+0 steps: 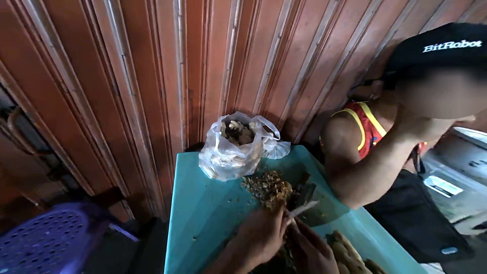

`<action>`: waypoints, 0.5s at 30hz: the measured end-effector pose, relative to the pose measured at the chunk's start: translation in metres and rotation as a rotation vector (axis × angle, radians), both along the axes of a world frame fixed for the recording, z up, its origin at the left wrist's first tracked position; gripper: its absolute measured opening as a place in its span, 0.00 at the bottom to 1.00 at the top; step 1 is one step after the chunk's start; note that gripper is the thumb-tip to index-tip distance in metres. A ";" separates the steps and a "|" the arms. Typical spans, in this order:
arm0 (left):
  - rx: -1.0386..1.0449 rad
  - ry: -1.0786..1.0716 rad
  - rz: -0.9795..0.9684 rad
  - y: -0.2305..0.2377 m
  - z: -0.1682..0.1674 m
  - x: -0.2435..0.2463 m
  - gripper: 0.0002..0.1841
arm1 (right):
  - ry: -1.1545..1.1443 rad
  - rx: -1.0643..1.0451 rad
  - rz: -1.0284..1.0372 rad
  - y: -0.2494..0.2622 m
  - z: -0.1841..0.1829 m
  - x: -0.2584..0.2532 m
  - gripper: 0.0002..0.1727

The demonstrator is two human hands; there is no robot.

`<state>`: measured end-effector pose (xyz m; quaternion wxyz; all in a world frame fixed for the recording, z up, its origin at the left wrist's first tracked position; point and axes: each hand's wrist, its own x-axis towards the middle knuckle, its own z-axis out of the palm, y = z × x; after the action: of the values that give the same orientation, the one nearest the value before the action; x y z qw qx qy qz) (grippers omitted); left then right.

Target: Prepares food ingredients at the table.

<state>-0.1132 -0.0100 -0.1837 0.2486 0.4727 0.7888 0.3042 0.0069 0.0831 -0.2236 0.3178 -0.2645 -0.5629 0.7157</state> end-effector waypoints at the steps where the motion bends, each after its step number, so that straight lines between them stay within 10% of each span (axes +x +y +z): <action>1: 0.005 -0.004 -0.008 0.002 -0.001 0.001 0.29 | -0.018 0.037 0.000 0.000 0.001 0.001 0.15; 15: 0.060 -0.037 -0.030 0.002 -0.007 -0.004 0.28 | 0.053 0.229 -0.033 0.006 -0.009 0.003 0.16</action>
<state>-0.1168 -0.0082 -0.1908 0.2532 0.4859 0.7674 0.3328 0.0101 0.0894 -0.2331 0.3727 -0.2168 -0.6279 0.6480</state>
